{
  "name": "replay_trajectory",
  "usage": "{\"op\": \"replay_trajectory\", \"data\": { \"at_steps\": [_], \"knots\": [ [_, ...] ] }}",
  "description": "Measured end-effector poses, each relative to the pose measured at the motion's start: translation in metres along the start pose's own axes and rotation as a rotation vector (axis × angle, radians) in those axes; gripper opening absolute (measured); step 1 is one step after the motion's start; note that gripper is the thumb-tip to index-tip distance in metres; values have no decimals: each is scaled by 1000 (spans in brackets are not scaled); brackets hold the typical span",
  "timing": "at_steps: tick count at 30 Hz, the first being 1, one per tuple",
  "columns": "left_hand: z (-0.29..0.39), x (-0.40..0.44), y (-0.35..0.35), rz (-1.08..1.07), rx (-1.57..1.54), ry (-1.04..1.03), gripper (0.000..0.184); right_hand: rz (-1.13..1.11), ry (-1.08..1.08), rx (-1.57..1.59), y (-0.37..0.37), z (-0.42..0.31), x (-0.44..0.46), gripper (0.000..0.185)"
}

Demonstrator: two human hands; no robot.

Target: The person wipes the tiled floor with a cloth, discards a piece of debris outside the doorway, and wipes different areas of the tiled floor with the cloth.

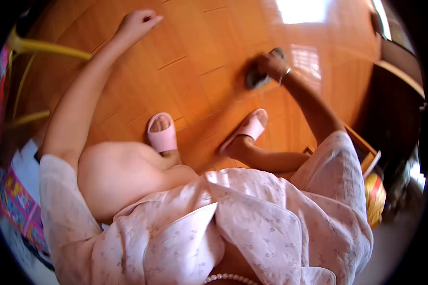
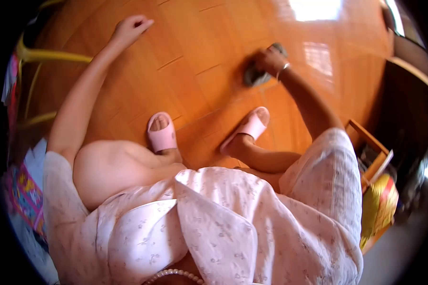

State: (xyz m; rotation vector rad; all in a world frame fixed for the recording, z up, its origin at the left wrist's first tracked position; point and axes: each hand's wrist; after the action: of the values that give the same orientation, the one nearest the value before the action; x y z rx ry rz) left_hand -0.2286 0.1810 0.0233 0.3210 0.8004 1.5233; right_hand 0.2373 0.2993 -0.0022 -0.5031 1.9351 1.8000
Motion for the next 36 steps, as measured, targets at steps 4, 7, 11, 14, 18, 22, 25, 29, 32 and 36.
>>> {"op": "replay_trajectory", "data": {
  "at_steps": [4, 7, 11, 14, 18, 22, 25, 29, 32, 36],
  "knots": [
    [25, -5, -6, 40, -68, -53, 35, 97, -420, 150, 103, 59, -85, 9],
    [23, -1, -10, -34, 43, -29, 18, 505, -316, 231, 118, 45, -109, 18],
    [46, -7, -9, -110, 51, -195, 26, 642, -221, 435, 89, -37, -93, 33],
    [71, -26, 8, -199, 76, -149, 31, 539, 14, 606, 43, -104, -71, 28],
    [104, -47, 36, -426, 28, 40, 24, 516, 104, 673, -22, -165, -56, 36],
    [99, -101, 60, -506, -210, 461, 21, 653, 2, 854, -81, -181, -43, 45],
    [111, -151, 53, -434, -452, 827, 25, 812, -163, 1015, -120, -154, -41, 52],
    [169, -177, -9, -359, -694, 964, 30, 649, -478, 556, -130, -70, -140, 54],
    [198, -157, -28, -380, -670, 876, 31, 763, -956, 399, -183, 8, -194, 58],
    [229, -129, -22, -400, -596, 779, 32, 984, -1398, 282, -207, 129, -251, 48]
  ]
}}
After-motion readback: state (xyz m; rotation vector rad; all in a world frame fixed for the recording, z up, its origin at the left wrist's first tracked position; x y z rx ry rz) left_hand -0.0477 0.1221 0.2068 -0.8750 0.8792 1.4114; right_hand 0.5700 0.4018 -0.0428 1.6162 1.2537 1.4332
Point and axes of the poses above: each hand's wrist, its own x-axis towards the middle knuckle, its own y-axis out of the back of the hand, z = x × y, and after that the axes turned 6 degrees about y, right-handed
